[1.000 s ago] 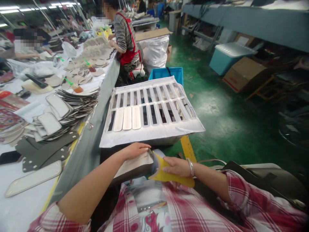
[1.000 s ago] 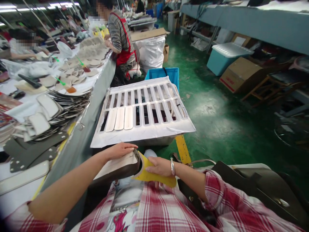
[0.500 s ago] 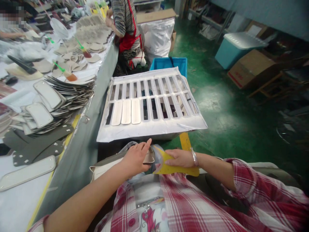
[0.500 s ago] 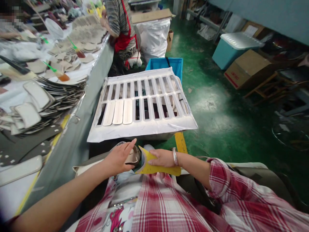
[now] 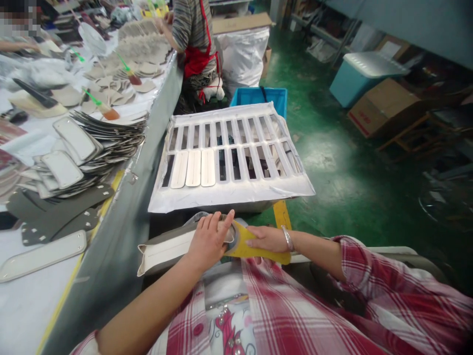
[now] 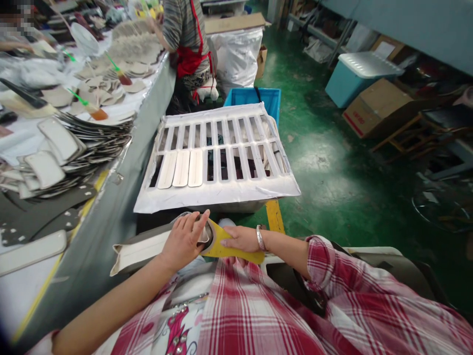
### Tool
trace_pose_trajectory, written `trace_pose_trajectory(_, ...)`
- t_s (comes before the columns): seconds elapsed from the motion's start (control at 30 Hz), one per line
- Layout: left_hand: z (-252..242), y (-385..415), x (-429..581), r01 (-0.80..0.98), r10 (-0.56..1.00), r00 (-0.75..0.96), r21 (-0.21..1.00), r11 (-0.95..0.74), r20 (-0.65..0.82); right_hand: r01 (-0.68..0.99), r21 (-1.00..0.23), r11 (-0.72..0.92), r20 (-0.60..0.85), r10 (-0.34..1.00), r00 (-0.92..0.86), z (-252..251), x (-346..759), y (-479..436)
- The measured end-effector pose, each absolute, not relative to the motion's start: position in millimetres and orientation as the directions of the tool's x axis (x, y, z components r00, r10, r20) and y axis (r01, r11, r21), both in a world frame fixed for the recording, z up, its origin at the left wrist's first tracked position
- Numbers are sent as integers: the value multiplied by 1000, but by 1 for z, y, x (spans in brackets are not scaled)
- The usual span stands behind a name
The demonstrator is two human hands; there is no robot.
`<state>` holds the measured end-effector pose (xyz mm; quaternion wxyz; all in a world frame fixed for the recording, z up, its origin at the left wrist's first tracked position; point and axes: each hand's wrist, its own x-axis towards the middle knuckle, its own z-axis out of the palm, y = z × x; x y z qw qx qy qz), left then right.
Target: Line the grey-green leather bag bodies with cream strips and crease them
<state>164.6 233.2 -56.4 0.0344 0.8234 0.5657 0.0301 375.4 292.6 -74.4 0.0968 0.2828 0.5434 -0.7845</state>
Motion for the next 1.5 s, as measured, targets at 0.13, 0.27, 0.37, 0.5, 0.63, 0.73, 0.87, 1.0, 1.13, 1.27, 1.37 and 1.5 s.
trace_pose_trajectory(0.13, -57, 230, 167, 935, 936, 351, 38, -352, 24, 483, -809, -334, -544, 117, -831, -72, 374, 300)
trace_pose_trajectory(0.27, -57, 226, 168, 935, 934, 356, -6, -356, 44, 511, -807, -295, -558, 96, -824, -67, 368, 304)
trace_pose_trajectory(0.37, -58, 222, 167, 932, 930, 362, -29, -360, 59, 528, -803, -275, -572, 110, -813, -65, 363, 305)
trace_pose_trajectory(0.5, -60, 221, 164, 927, 923, 375, -20, -375, 83, 536, -790, -296, -584, 97, -806, -66, 359, 306)
trace_pose_trajectory(0.63, -61, 223, 162, 919, 913, 392, -4, -394, 114, 533, -783, -321, -579, 65, -813, -69, 357, 311)
trace_pose_trajectory(0.73, -63, 225, 159, 910, 902, 410, 1, -414, 135, 524, -786, -328, -572, 62, -818, -70, 356, 316)
trace_pose_trajectory(0.87, -67, 226, 154, 900, 895, 427, 33, -434, 126, 542, -775, -325, -589, 60, -806, -73, 355, 318)
trace_pose_trajectory(1.0, -69, 228, 151, 897, 896, 432, 57, -439, 103, 540, -765, -351, -596, 68, -800, -78, 355, 319)
trace_pose_trajectory(1.13, -68, 230, 150, 898, 902, 425, 94, -431, 75, 566, -717, -408, -627, 21, -779, -80, 354, 320)
trace_pose_trajectory(1.27, -65, 233, 147, 888, 899, 437, 143, -437, 35, 544, -715, -439, -618, 33, -785, -80, 351, 320)
trace_pose_trajectory(1.37, -61, 236, 141, 859, 877, 480, 209, -468, -11, 495, -739, -456, -586, 74, -807, -83, 351, 315)
trace_pose_trajectory(1.5, -63, 238, 135, 838, 873, 487, 300, -456, -34, 466, -719, -516, -591, 100, -801, -89, 348, 305)
